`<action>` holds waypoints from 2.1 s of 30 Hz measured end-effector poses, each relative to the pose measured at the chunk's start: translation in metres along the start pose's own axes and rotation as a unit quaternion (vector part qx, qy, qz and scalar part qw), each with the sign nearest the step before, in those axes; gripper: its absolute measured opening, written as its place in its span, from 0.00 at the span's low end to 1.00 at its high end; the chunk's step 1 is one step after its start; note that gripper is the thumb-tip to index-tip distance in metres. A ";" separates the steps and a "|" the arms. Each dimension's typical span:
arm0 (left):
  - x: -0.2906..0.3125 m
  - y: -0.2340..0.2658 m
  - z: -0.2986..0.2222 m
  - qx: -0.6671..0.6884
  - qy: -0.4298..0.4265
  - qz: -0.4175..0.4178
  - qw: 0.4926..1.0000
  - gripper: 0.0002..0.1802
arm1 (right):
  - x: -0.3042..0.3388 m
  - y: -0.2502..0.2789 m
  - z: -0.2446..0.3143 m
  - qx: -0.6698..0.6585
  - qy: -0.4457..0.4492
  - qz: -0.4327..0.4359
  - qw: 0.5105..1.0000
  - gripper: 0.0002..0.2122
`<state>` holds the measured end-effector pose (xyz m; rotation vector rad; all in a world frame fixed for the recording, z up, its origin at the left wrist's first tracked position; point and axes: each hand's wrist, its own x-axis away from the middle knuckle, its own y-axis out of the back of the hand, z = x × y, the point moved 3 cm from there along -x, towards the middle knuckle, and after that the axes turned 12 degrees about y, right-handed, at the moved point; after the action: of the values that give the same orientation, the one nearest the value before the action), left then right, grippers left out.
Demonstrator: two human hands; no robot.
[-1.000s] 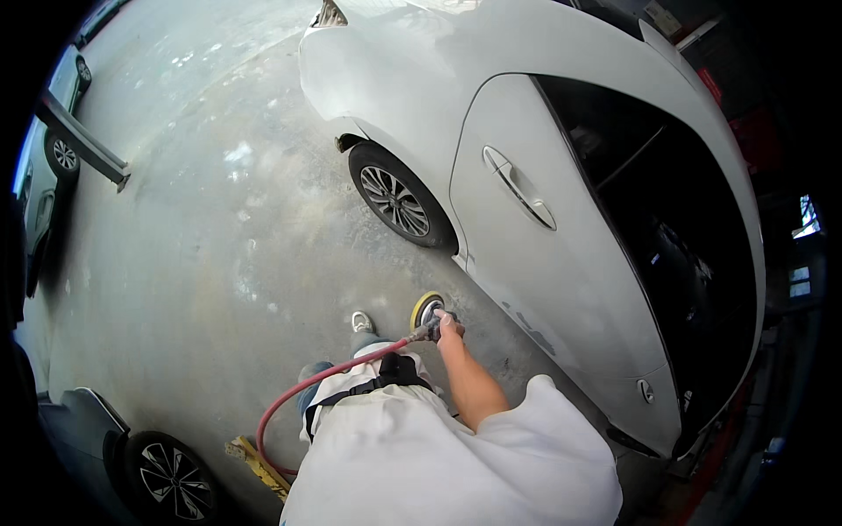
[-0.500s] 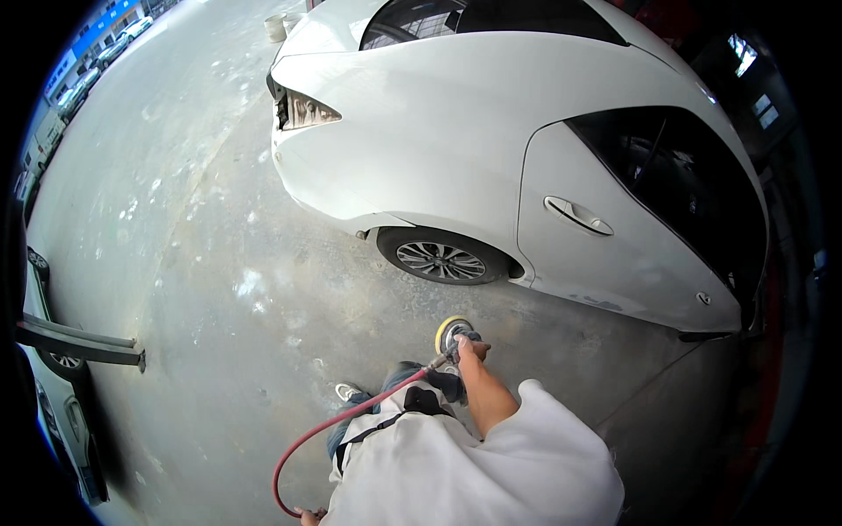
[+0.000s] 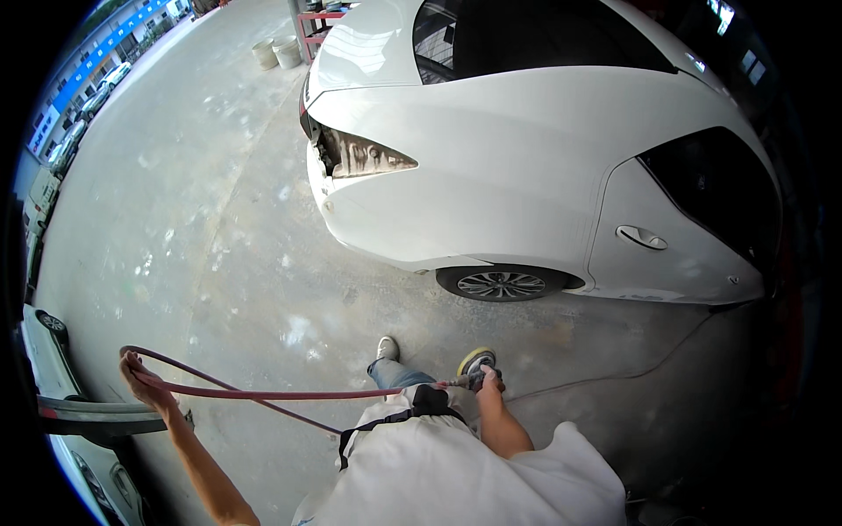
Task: The person uses a pneumatic polishing machine to smooth the surface of a white car's front bumper and side panels. They move the tool systematically across the vehicle's bodywork, occasionally pausing to touch the surface with their hand.
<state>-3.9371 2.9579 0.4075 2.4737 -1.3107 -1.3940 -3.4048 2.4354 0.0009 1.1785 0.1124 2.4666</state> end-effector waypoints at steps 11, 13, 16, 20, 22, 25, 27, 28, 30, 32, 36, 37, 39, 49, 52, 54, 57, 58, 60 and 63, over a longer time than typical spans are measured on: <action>-0.136 -0.187 -0.032 0.045 -0.064 0.044 0.996 0.06 | 0.106 -0.134 0.027 -0.054 0.074 -0.005 0.996 0.17; -0.122 -0.221 0.014 0.035 0.012 0.133 0.990 0.08 | 0.117 -0.136 0.028 -0.056 0.070 -0.052 0.995 0.19; -0.074 -0.267 0.063 -0.032 0.027 0.335 0.941 0.07 | 0.128 -0.118 0.016 -0.115 0.049 -0.160 0.979 0.21; 0.018 -0.296 0.119 -0.139 -0.020 0.652 0.745 0.20 | 0.200 -0.110 0.008 -0.246 0.011 -0.238 0.940 0.21; 0.061 -0.311 0.136 -0.139 -0.116 0.753 0.633 0.23 | 0.217 -0.111 -0.015 -0.241 0.085 -0.230 0.939 0.26; 0.109 -0.335 0.117 -0.070 -0.034 0.833 0.547 0.28 | 0.260 -0.127 -0.052 -0.088 0.059 -0.385 0.917 0.35; 0.113 -0.353 0.105 -0.044 -0.045 0.855 0.516 0.26 | 0.290 -0.154 -0.068 -0.007 0.020 -0.437 0.899 0.42; 0.115 -0.367 0.104 -0.017 -0.104 0.855 0.508 0.26 | 0.296 -0.160 -0.084 -0.008 0.045 -0.453 0.890 0.42; 0.114 -0.392 0.094 0.010 -0.164 0.859 0.486 0.25 | 0.303 -0.168 -0.110 -0.043 0.068 -0.471 0.879 0.43; 0.089 -0.417 0.066 0.048 -0.202 0.845 0.493 0.23 | 0.332 -0.187 -0.113 -0.045 -0.007 -0.462 0.886 0.43; 0.052 -0.473 0.021 0.072 -0.282 0.802 0.522 0.20 | 0.367 -0.222 -0.135 -0.076 -0.045 -0.459 0.884 0.39; 0.046 -0.489 0.015 0.080 -0.334 0.775 0.531 0.20 | 0.373 -0.230 -0.141 -0.075 -0.050 -0.452 0.888 0.39; 0.030 -0.509 -0.019 0.070 -0.333 0.765 0.547 0.19 | 0.381 -0.251 -0.156 -0.075 -0.059 -0.430 0.898 0.39; 0.092 -0.553 -0.209 0.224 -0.537 0.623 0.522 0.27 | 0.355 -0.286 -0.239 -0.252 -0.052 -0.408 0.876 0.32; 0.124 -0.571 -0.219 0.242 -0.617 0.519 0.540 0.31 | 0.326 -0.294 -0.259 -0.315 0.015 -0.400 0.860 0.35; 0.143 -0.598 -0.203 0.246 -0.651 0.441 0.566 0.32 | 0.280 -0.297 -0.308 -0.317 0.094 -0.400 0.855 0.35; 0.167 -0.628 -0.183 0.291 -0.665 0.282 0.627 0.29 | 0.240 -0.313 -0.299 -0.384 0.119 -0.342 0.850 0.34; 0.176 -0.628 -0.184 0.310 -0.666 0.245 0.633 0.27 | 0.223 -0.314 -0.307 -0.399 0.141 -0.340 0.840 0.33; 0.171 -0.621 -0.191 0.342 -0.651 0.195 0.649 0.25 | 0.185 -0.316 -0.307 -0.434 0.185 -0.317 0.822 0.33; 0.183 -0.611 -0.192 0.397 -0.612 0.173 0.661 0.25 | 0.127 -0.340 -0.321 -0.512 0.197 -0.264 0.793 0.32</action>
<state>-3.3530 3.1626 0.1603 0.8633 -2.8418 -2.9183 -3.6109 2.8279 -0.1939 0.1081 -0.6235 1.7399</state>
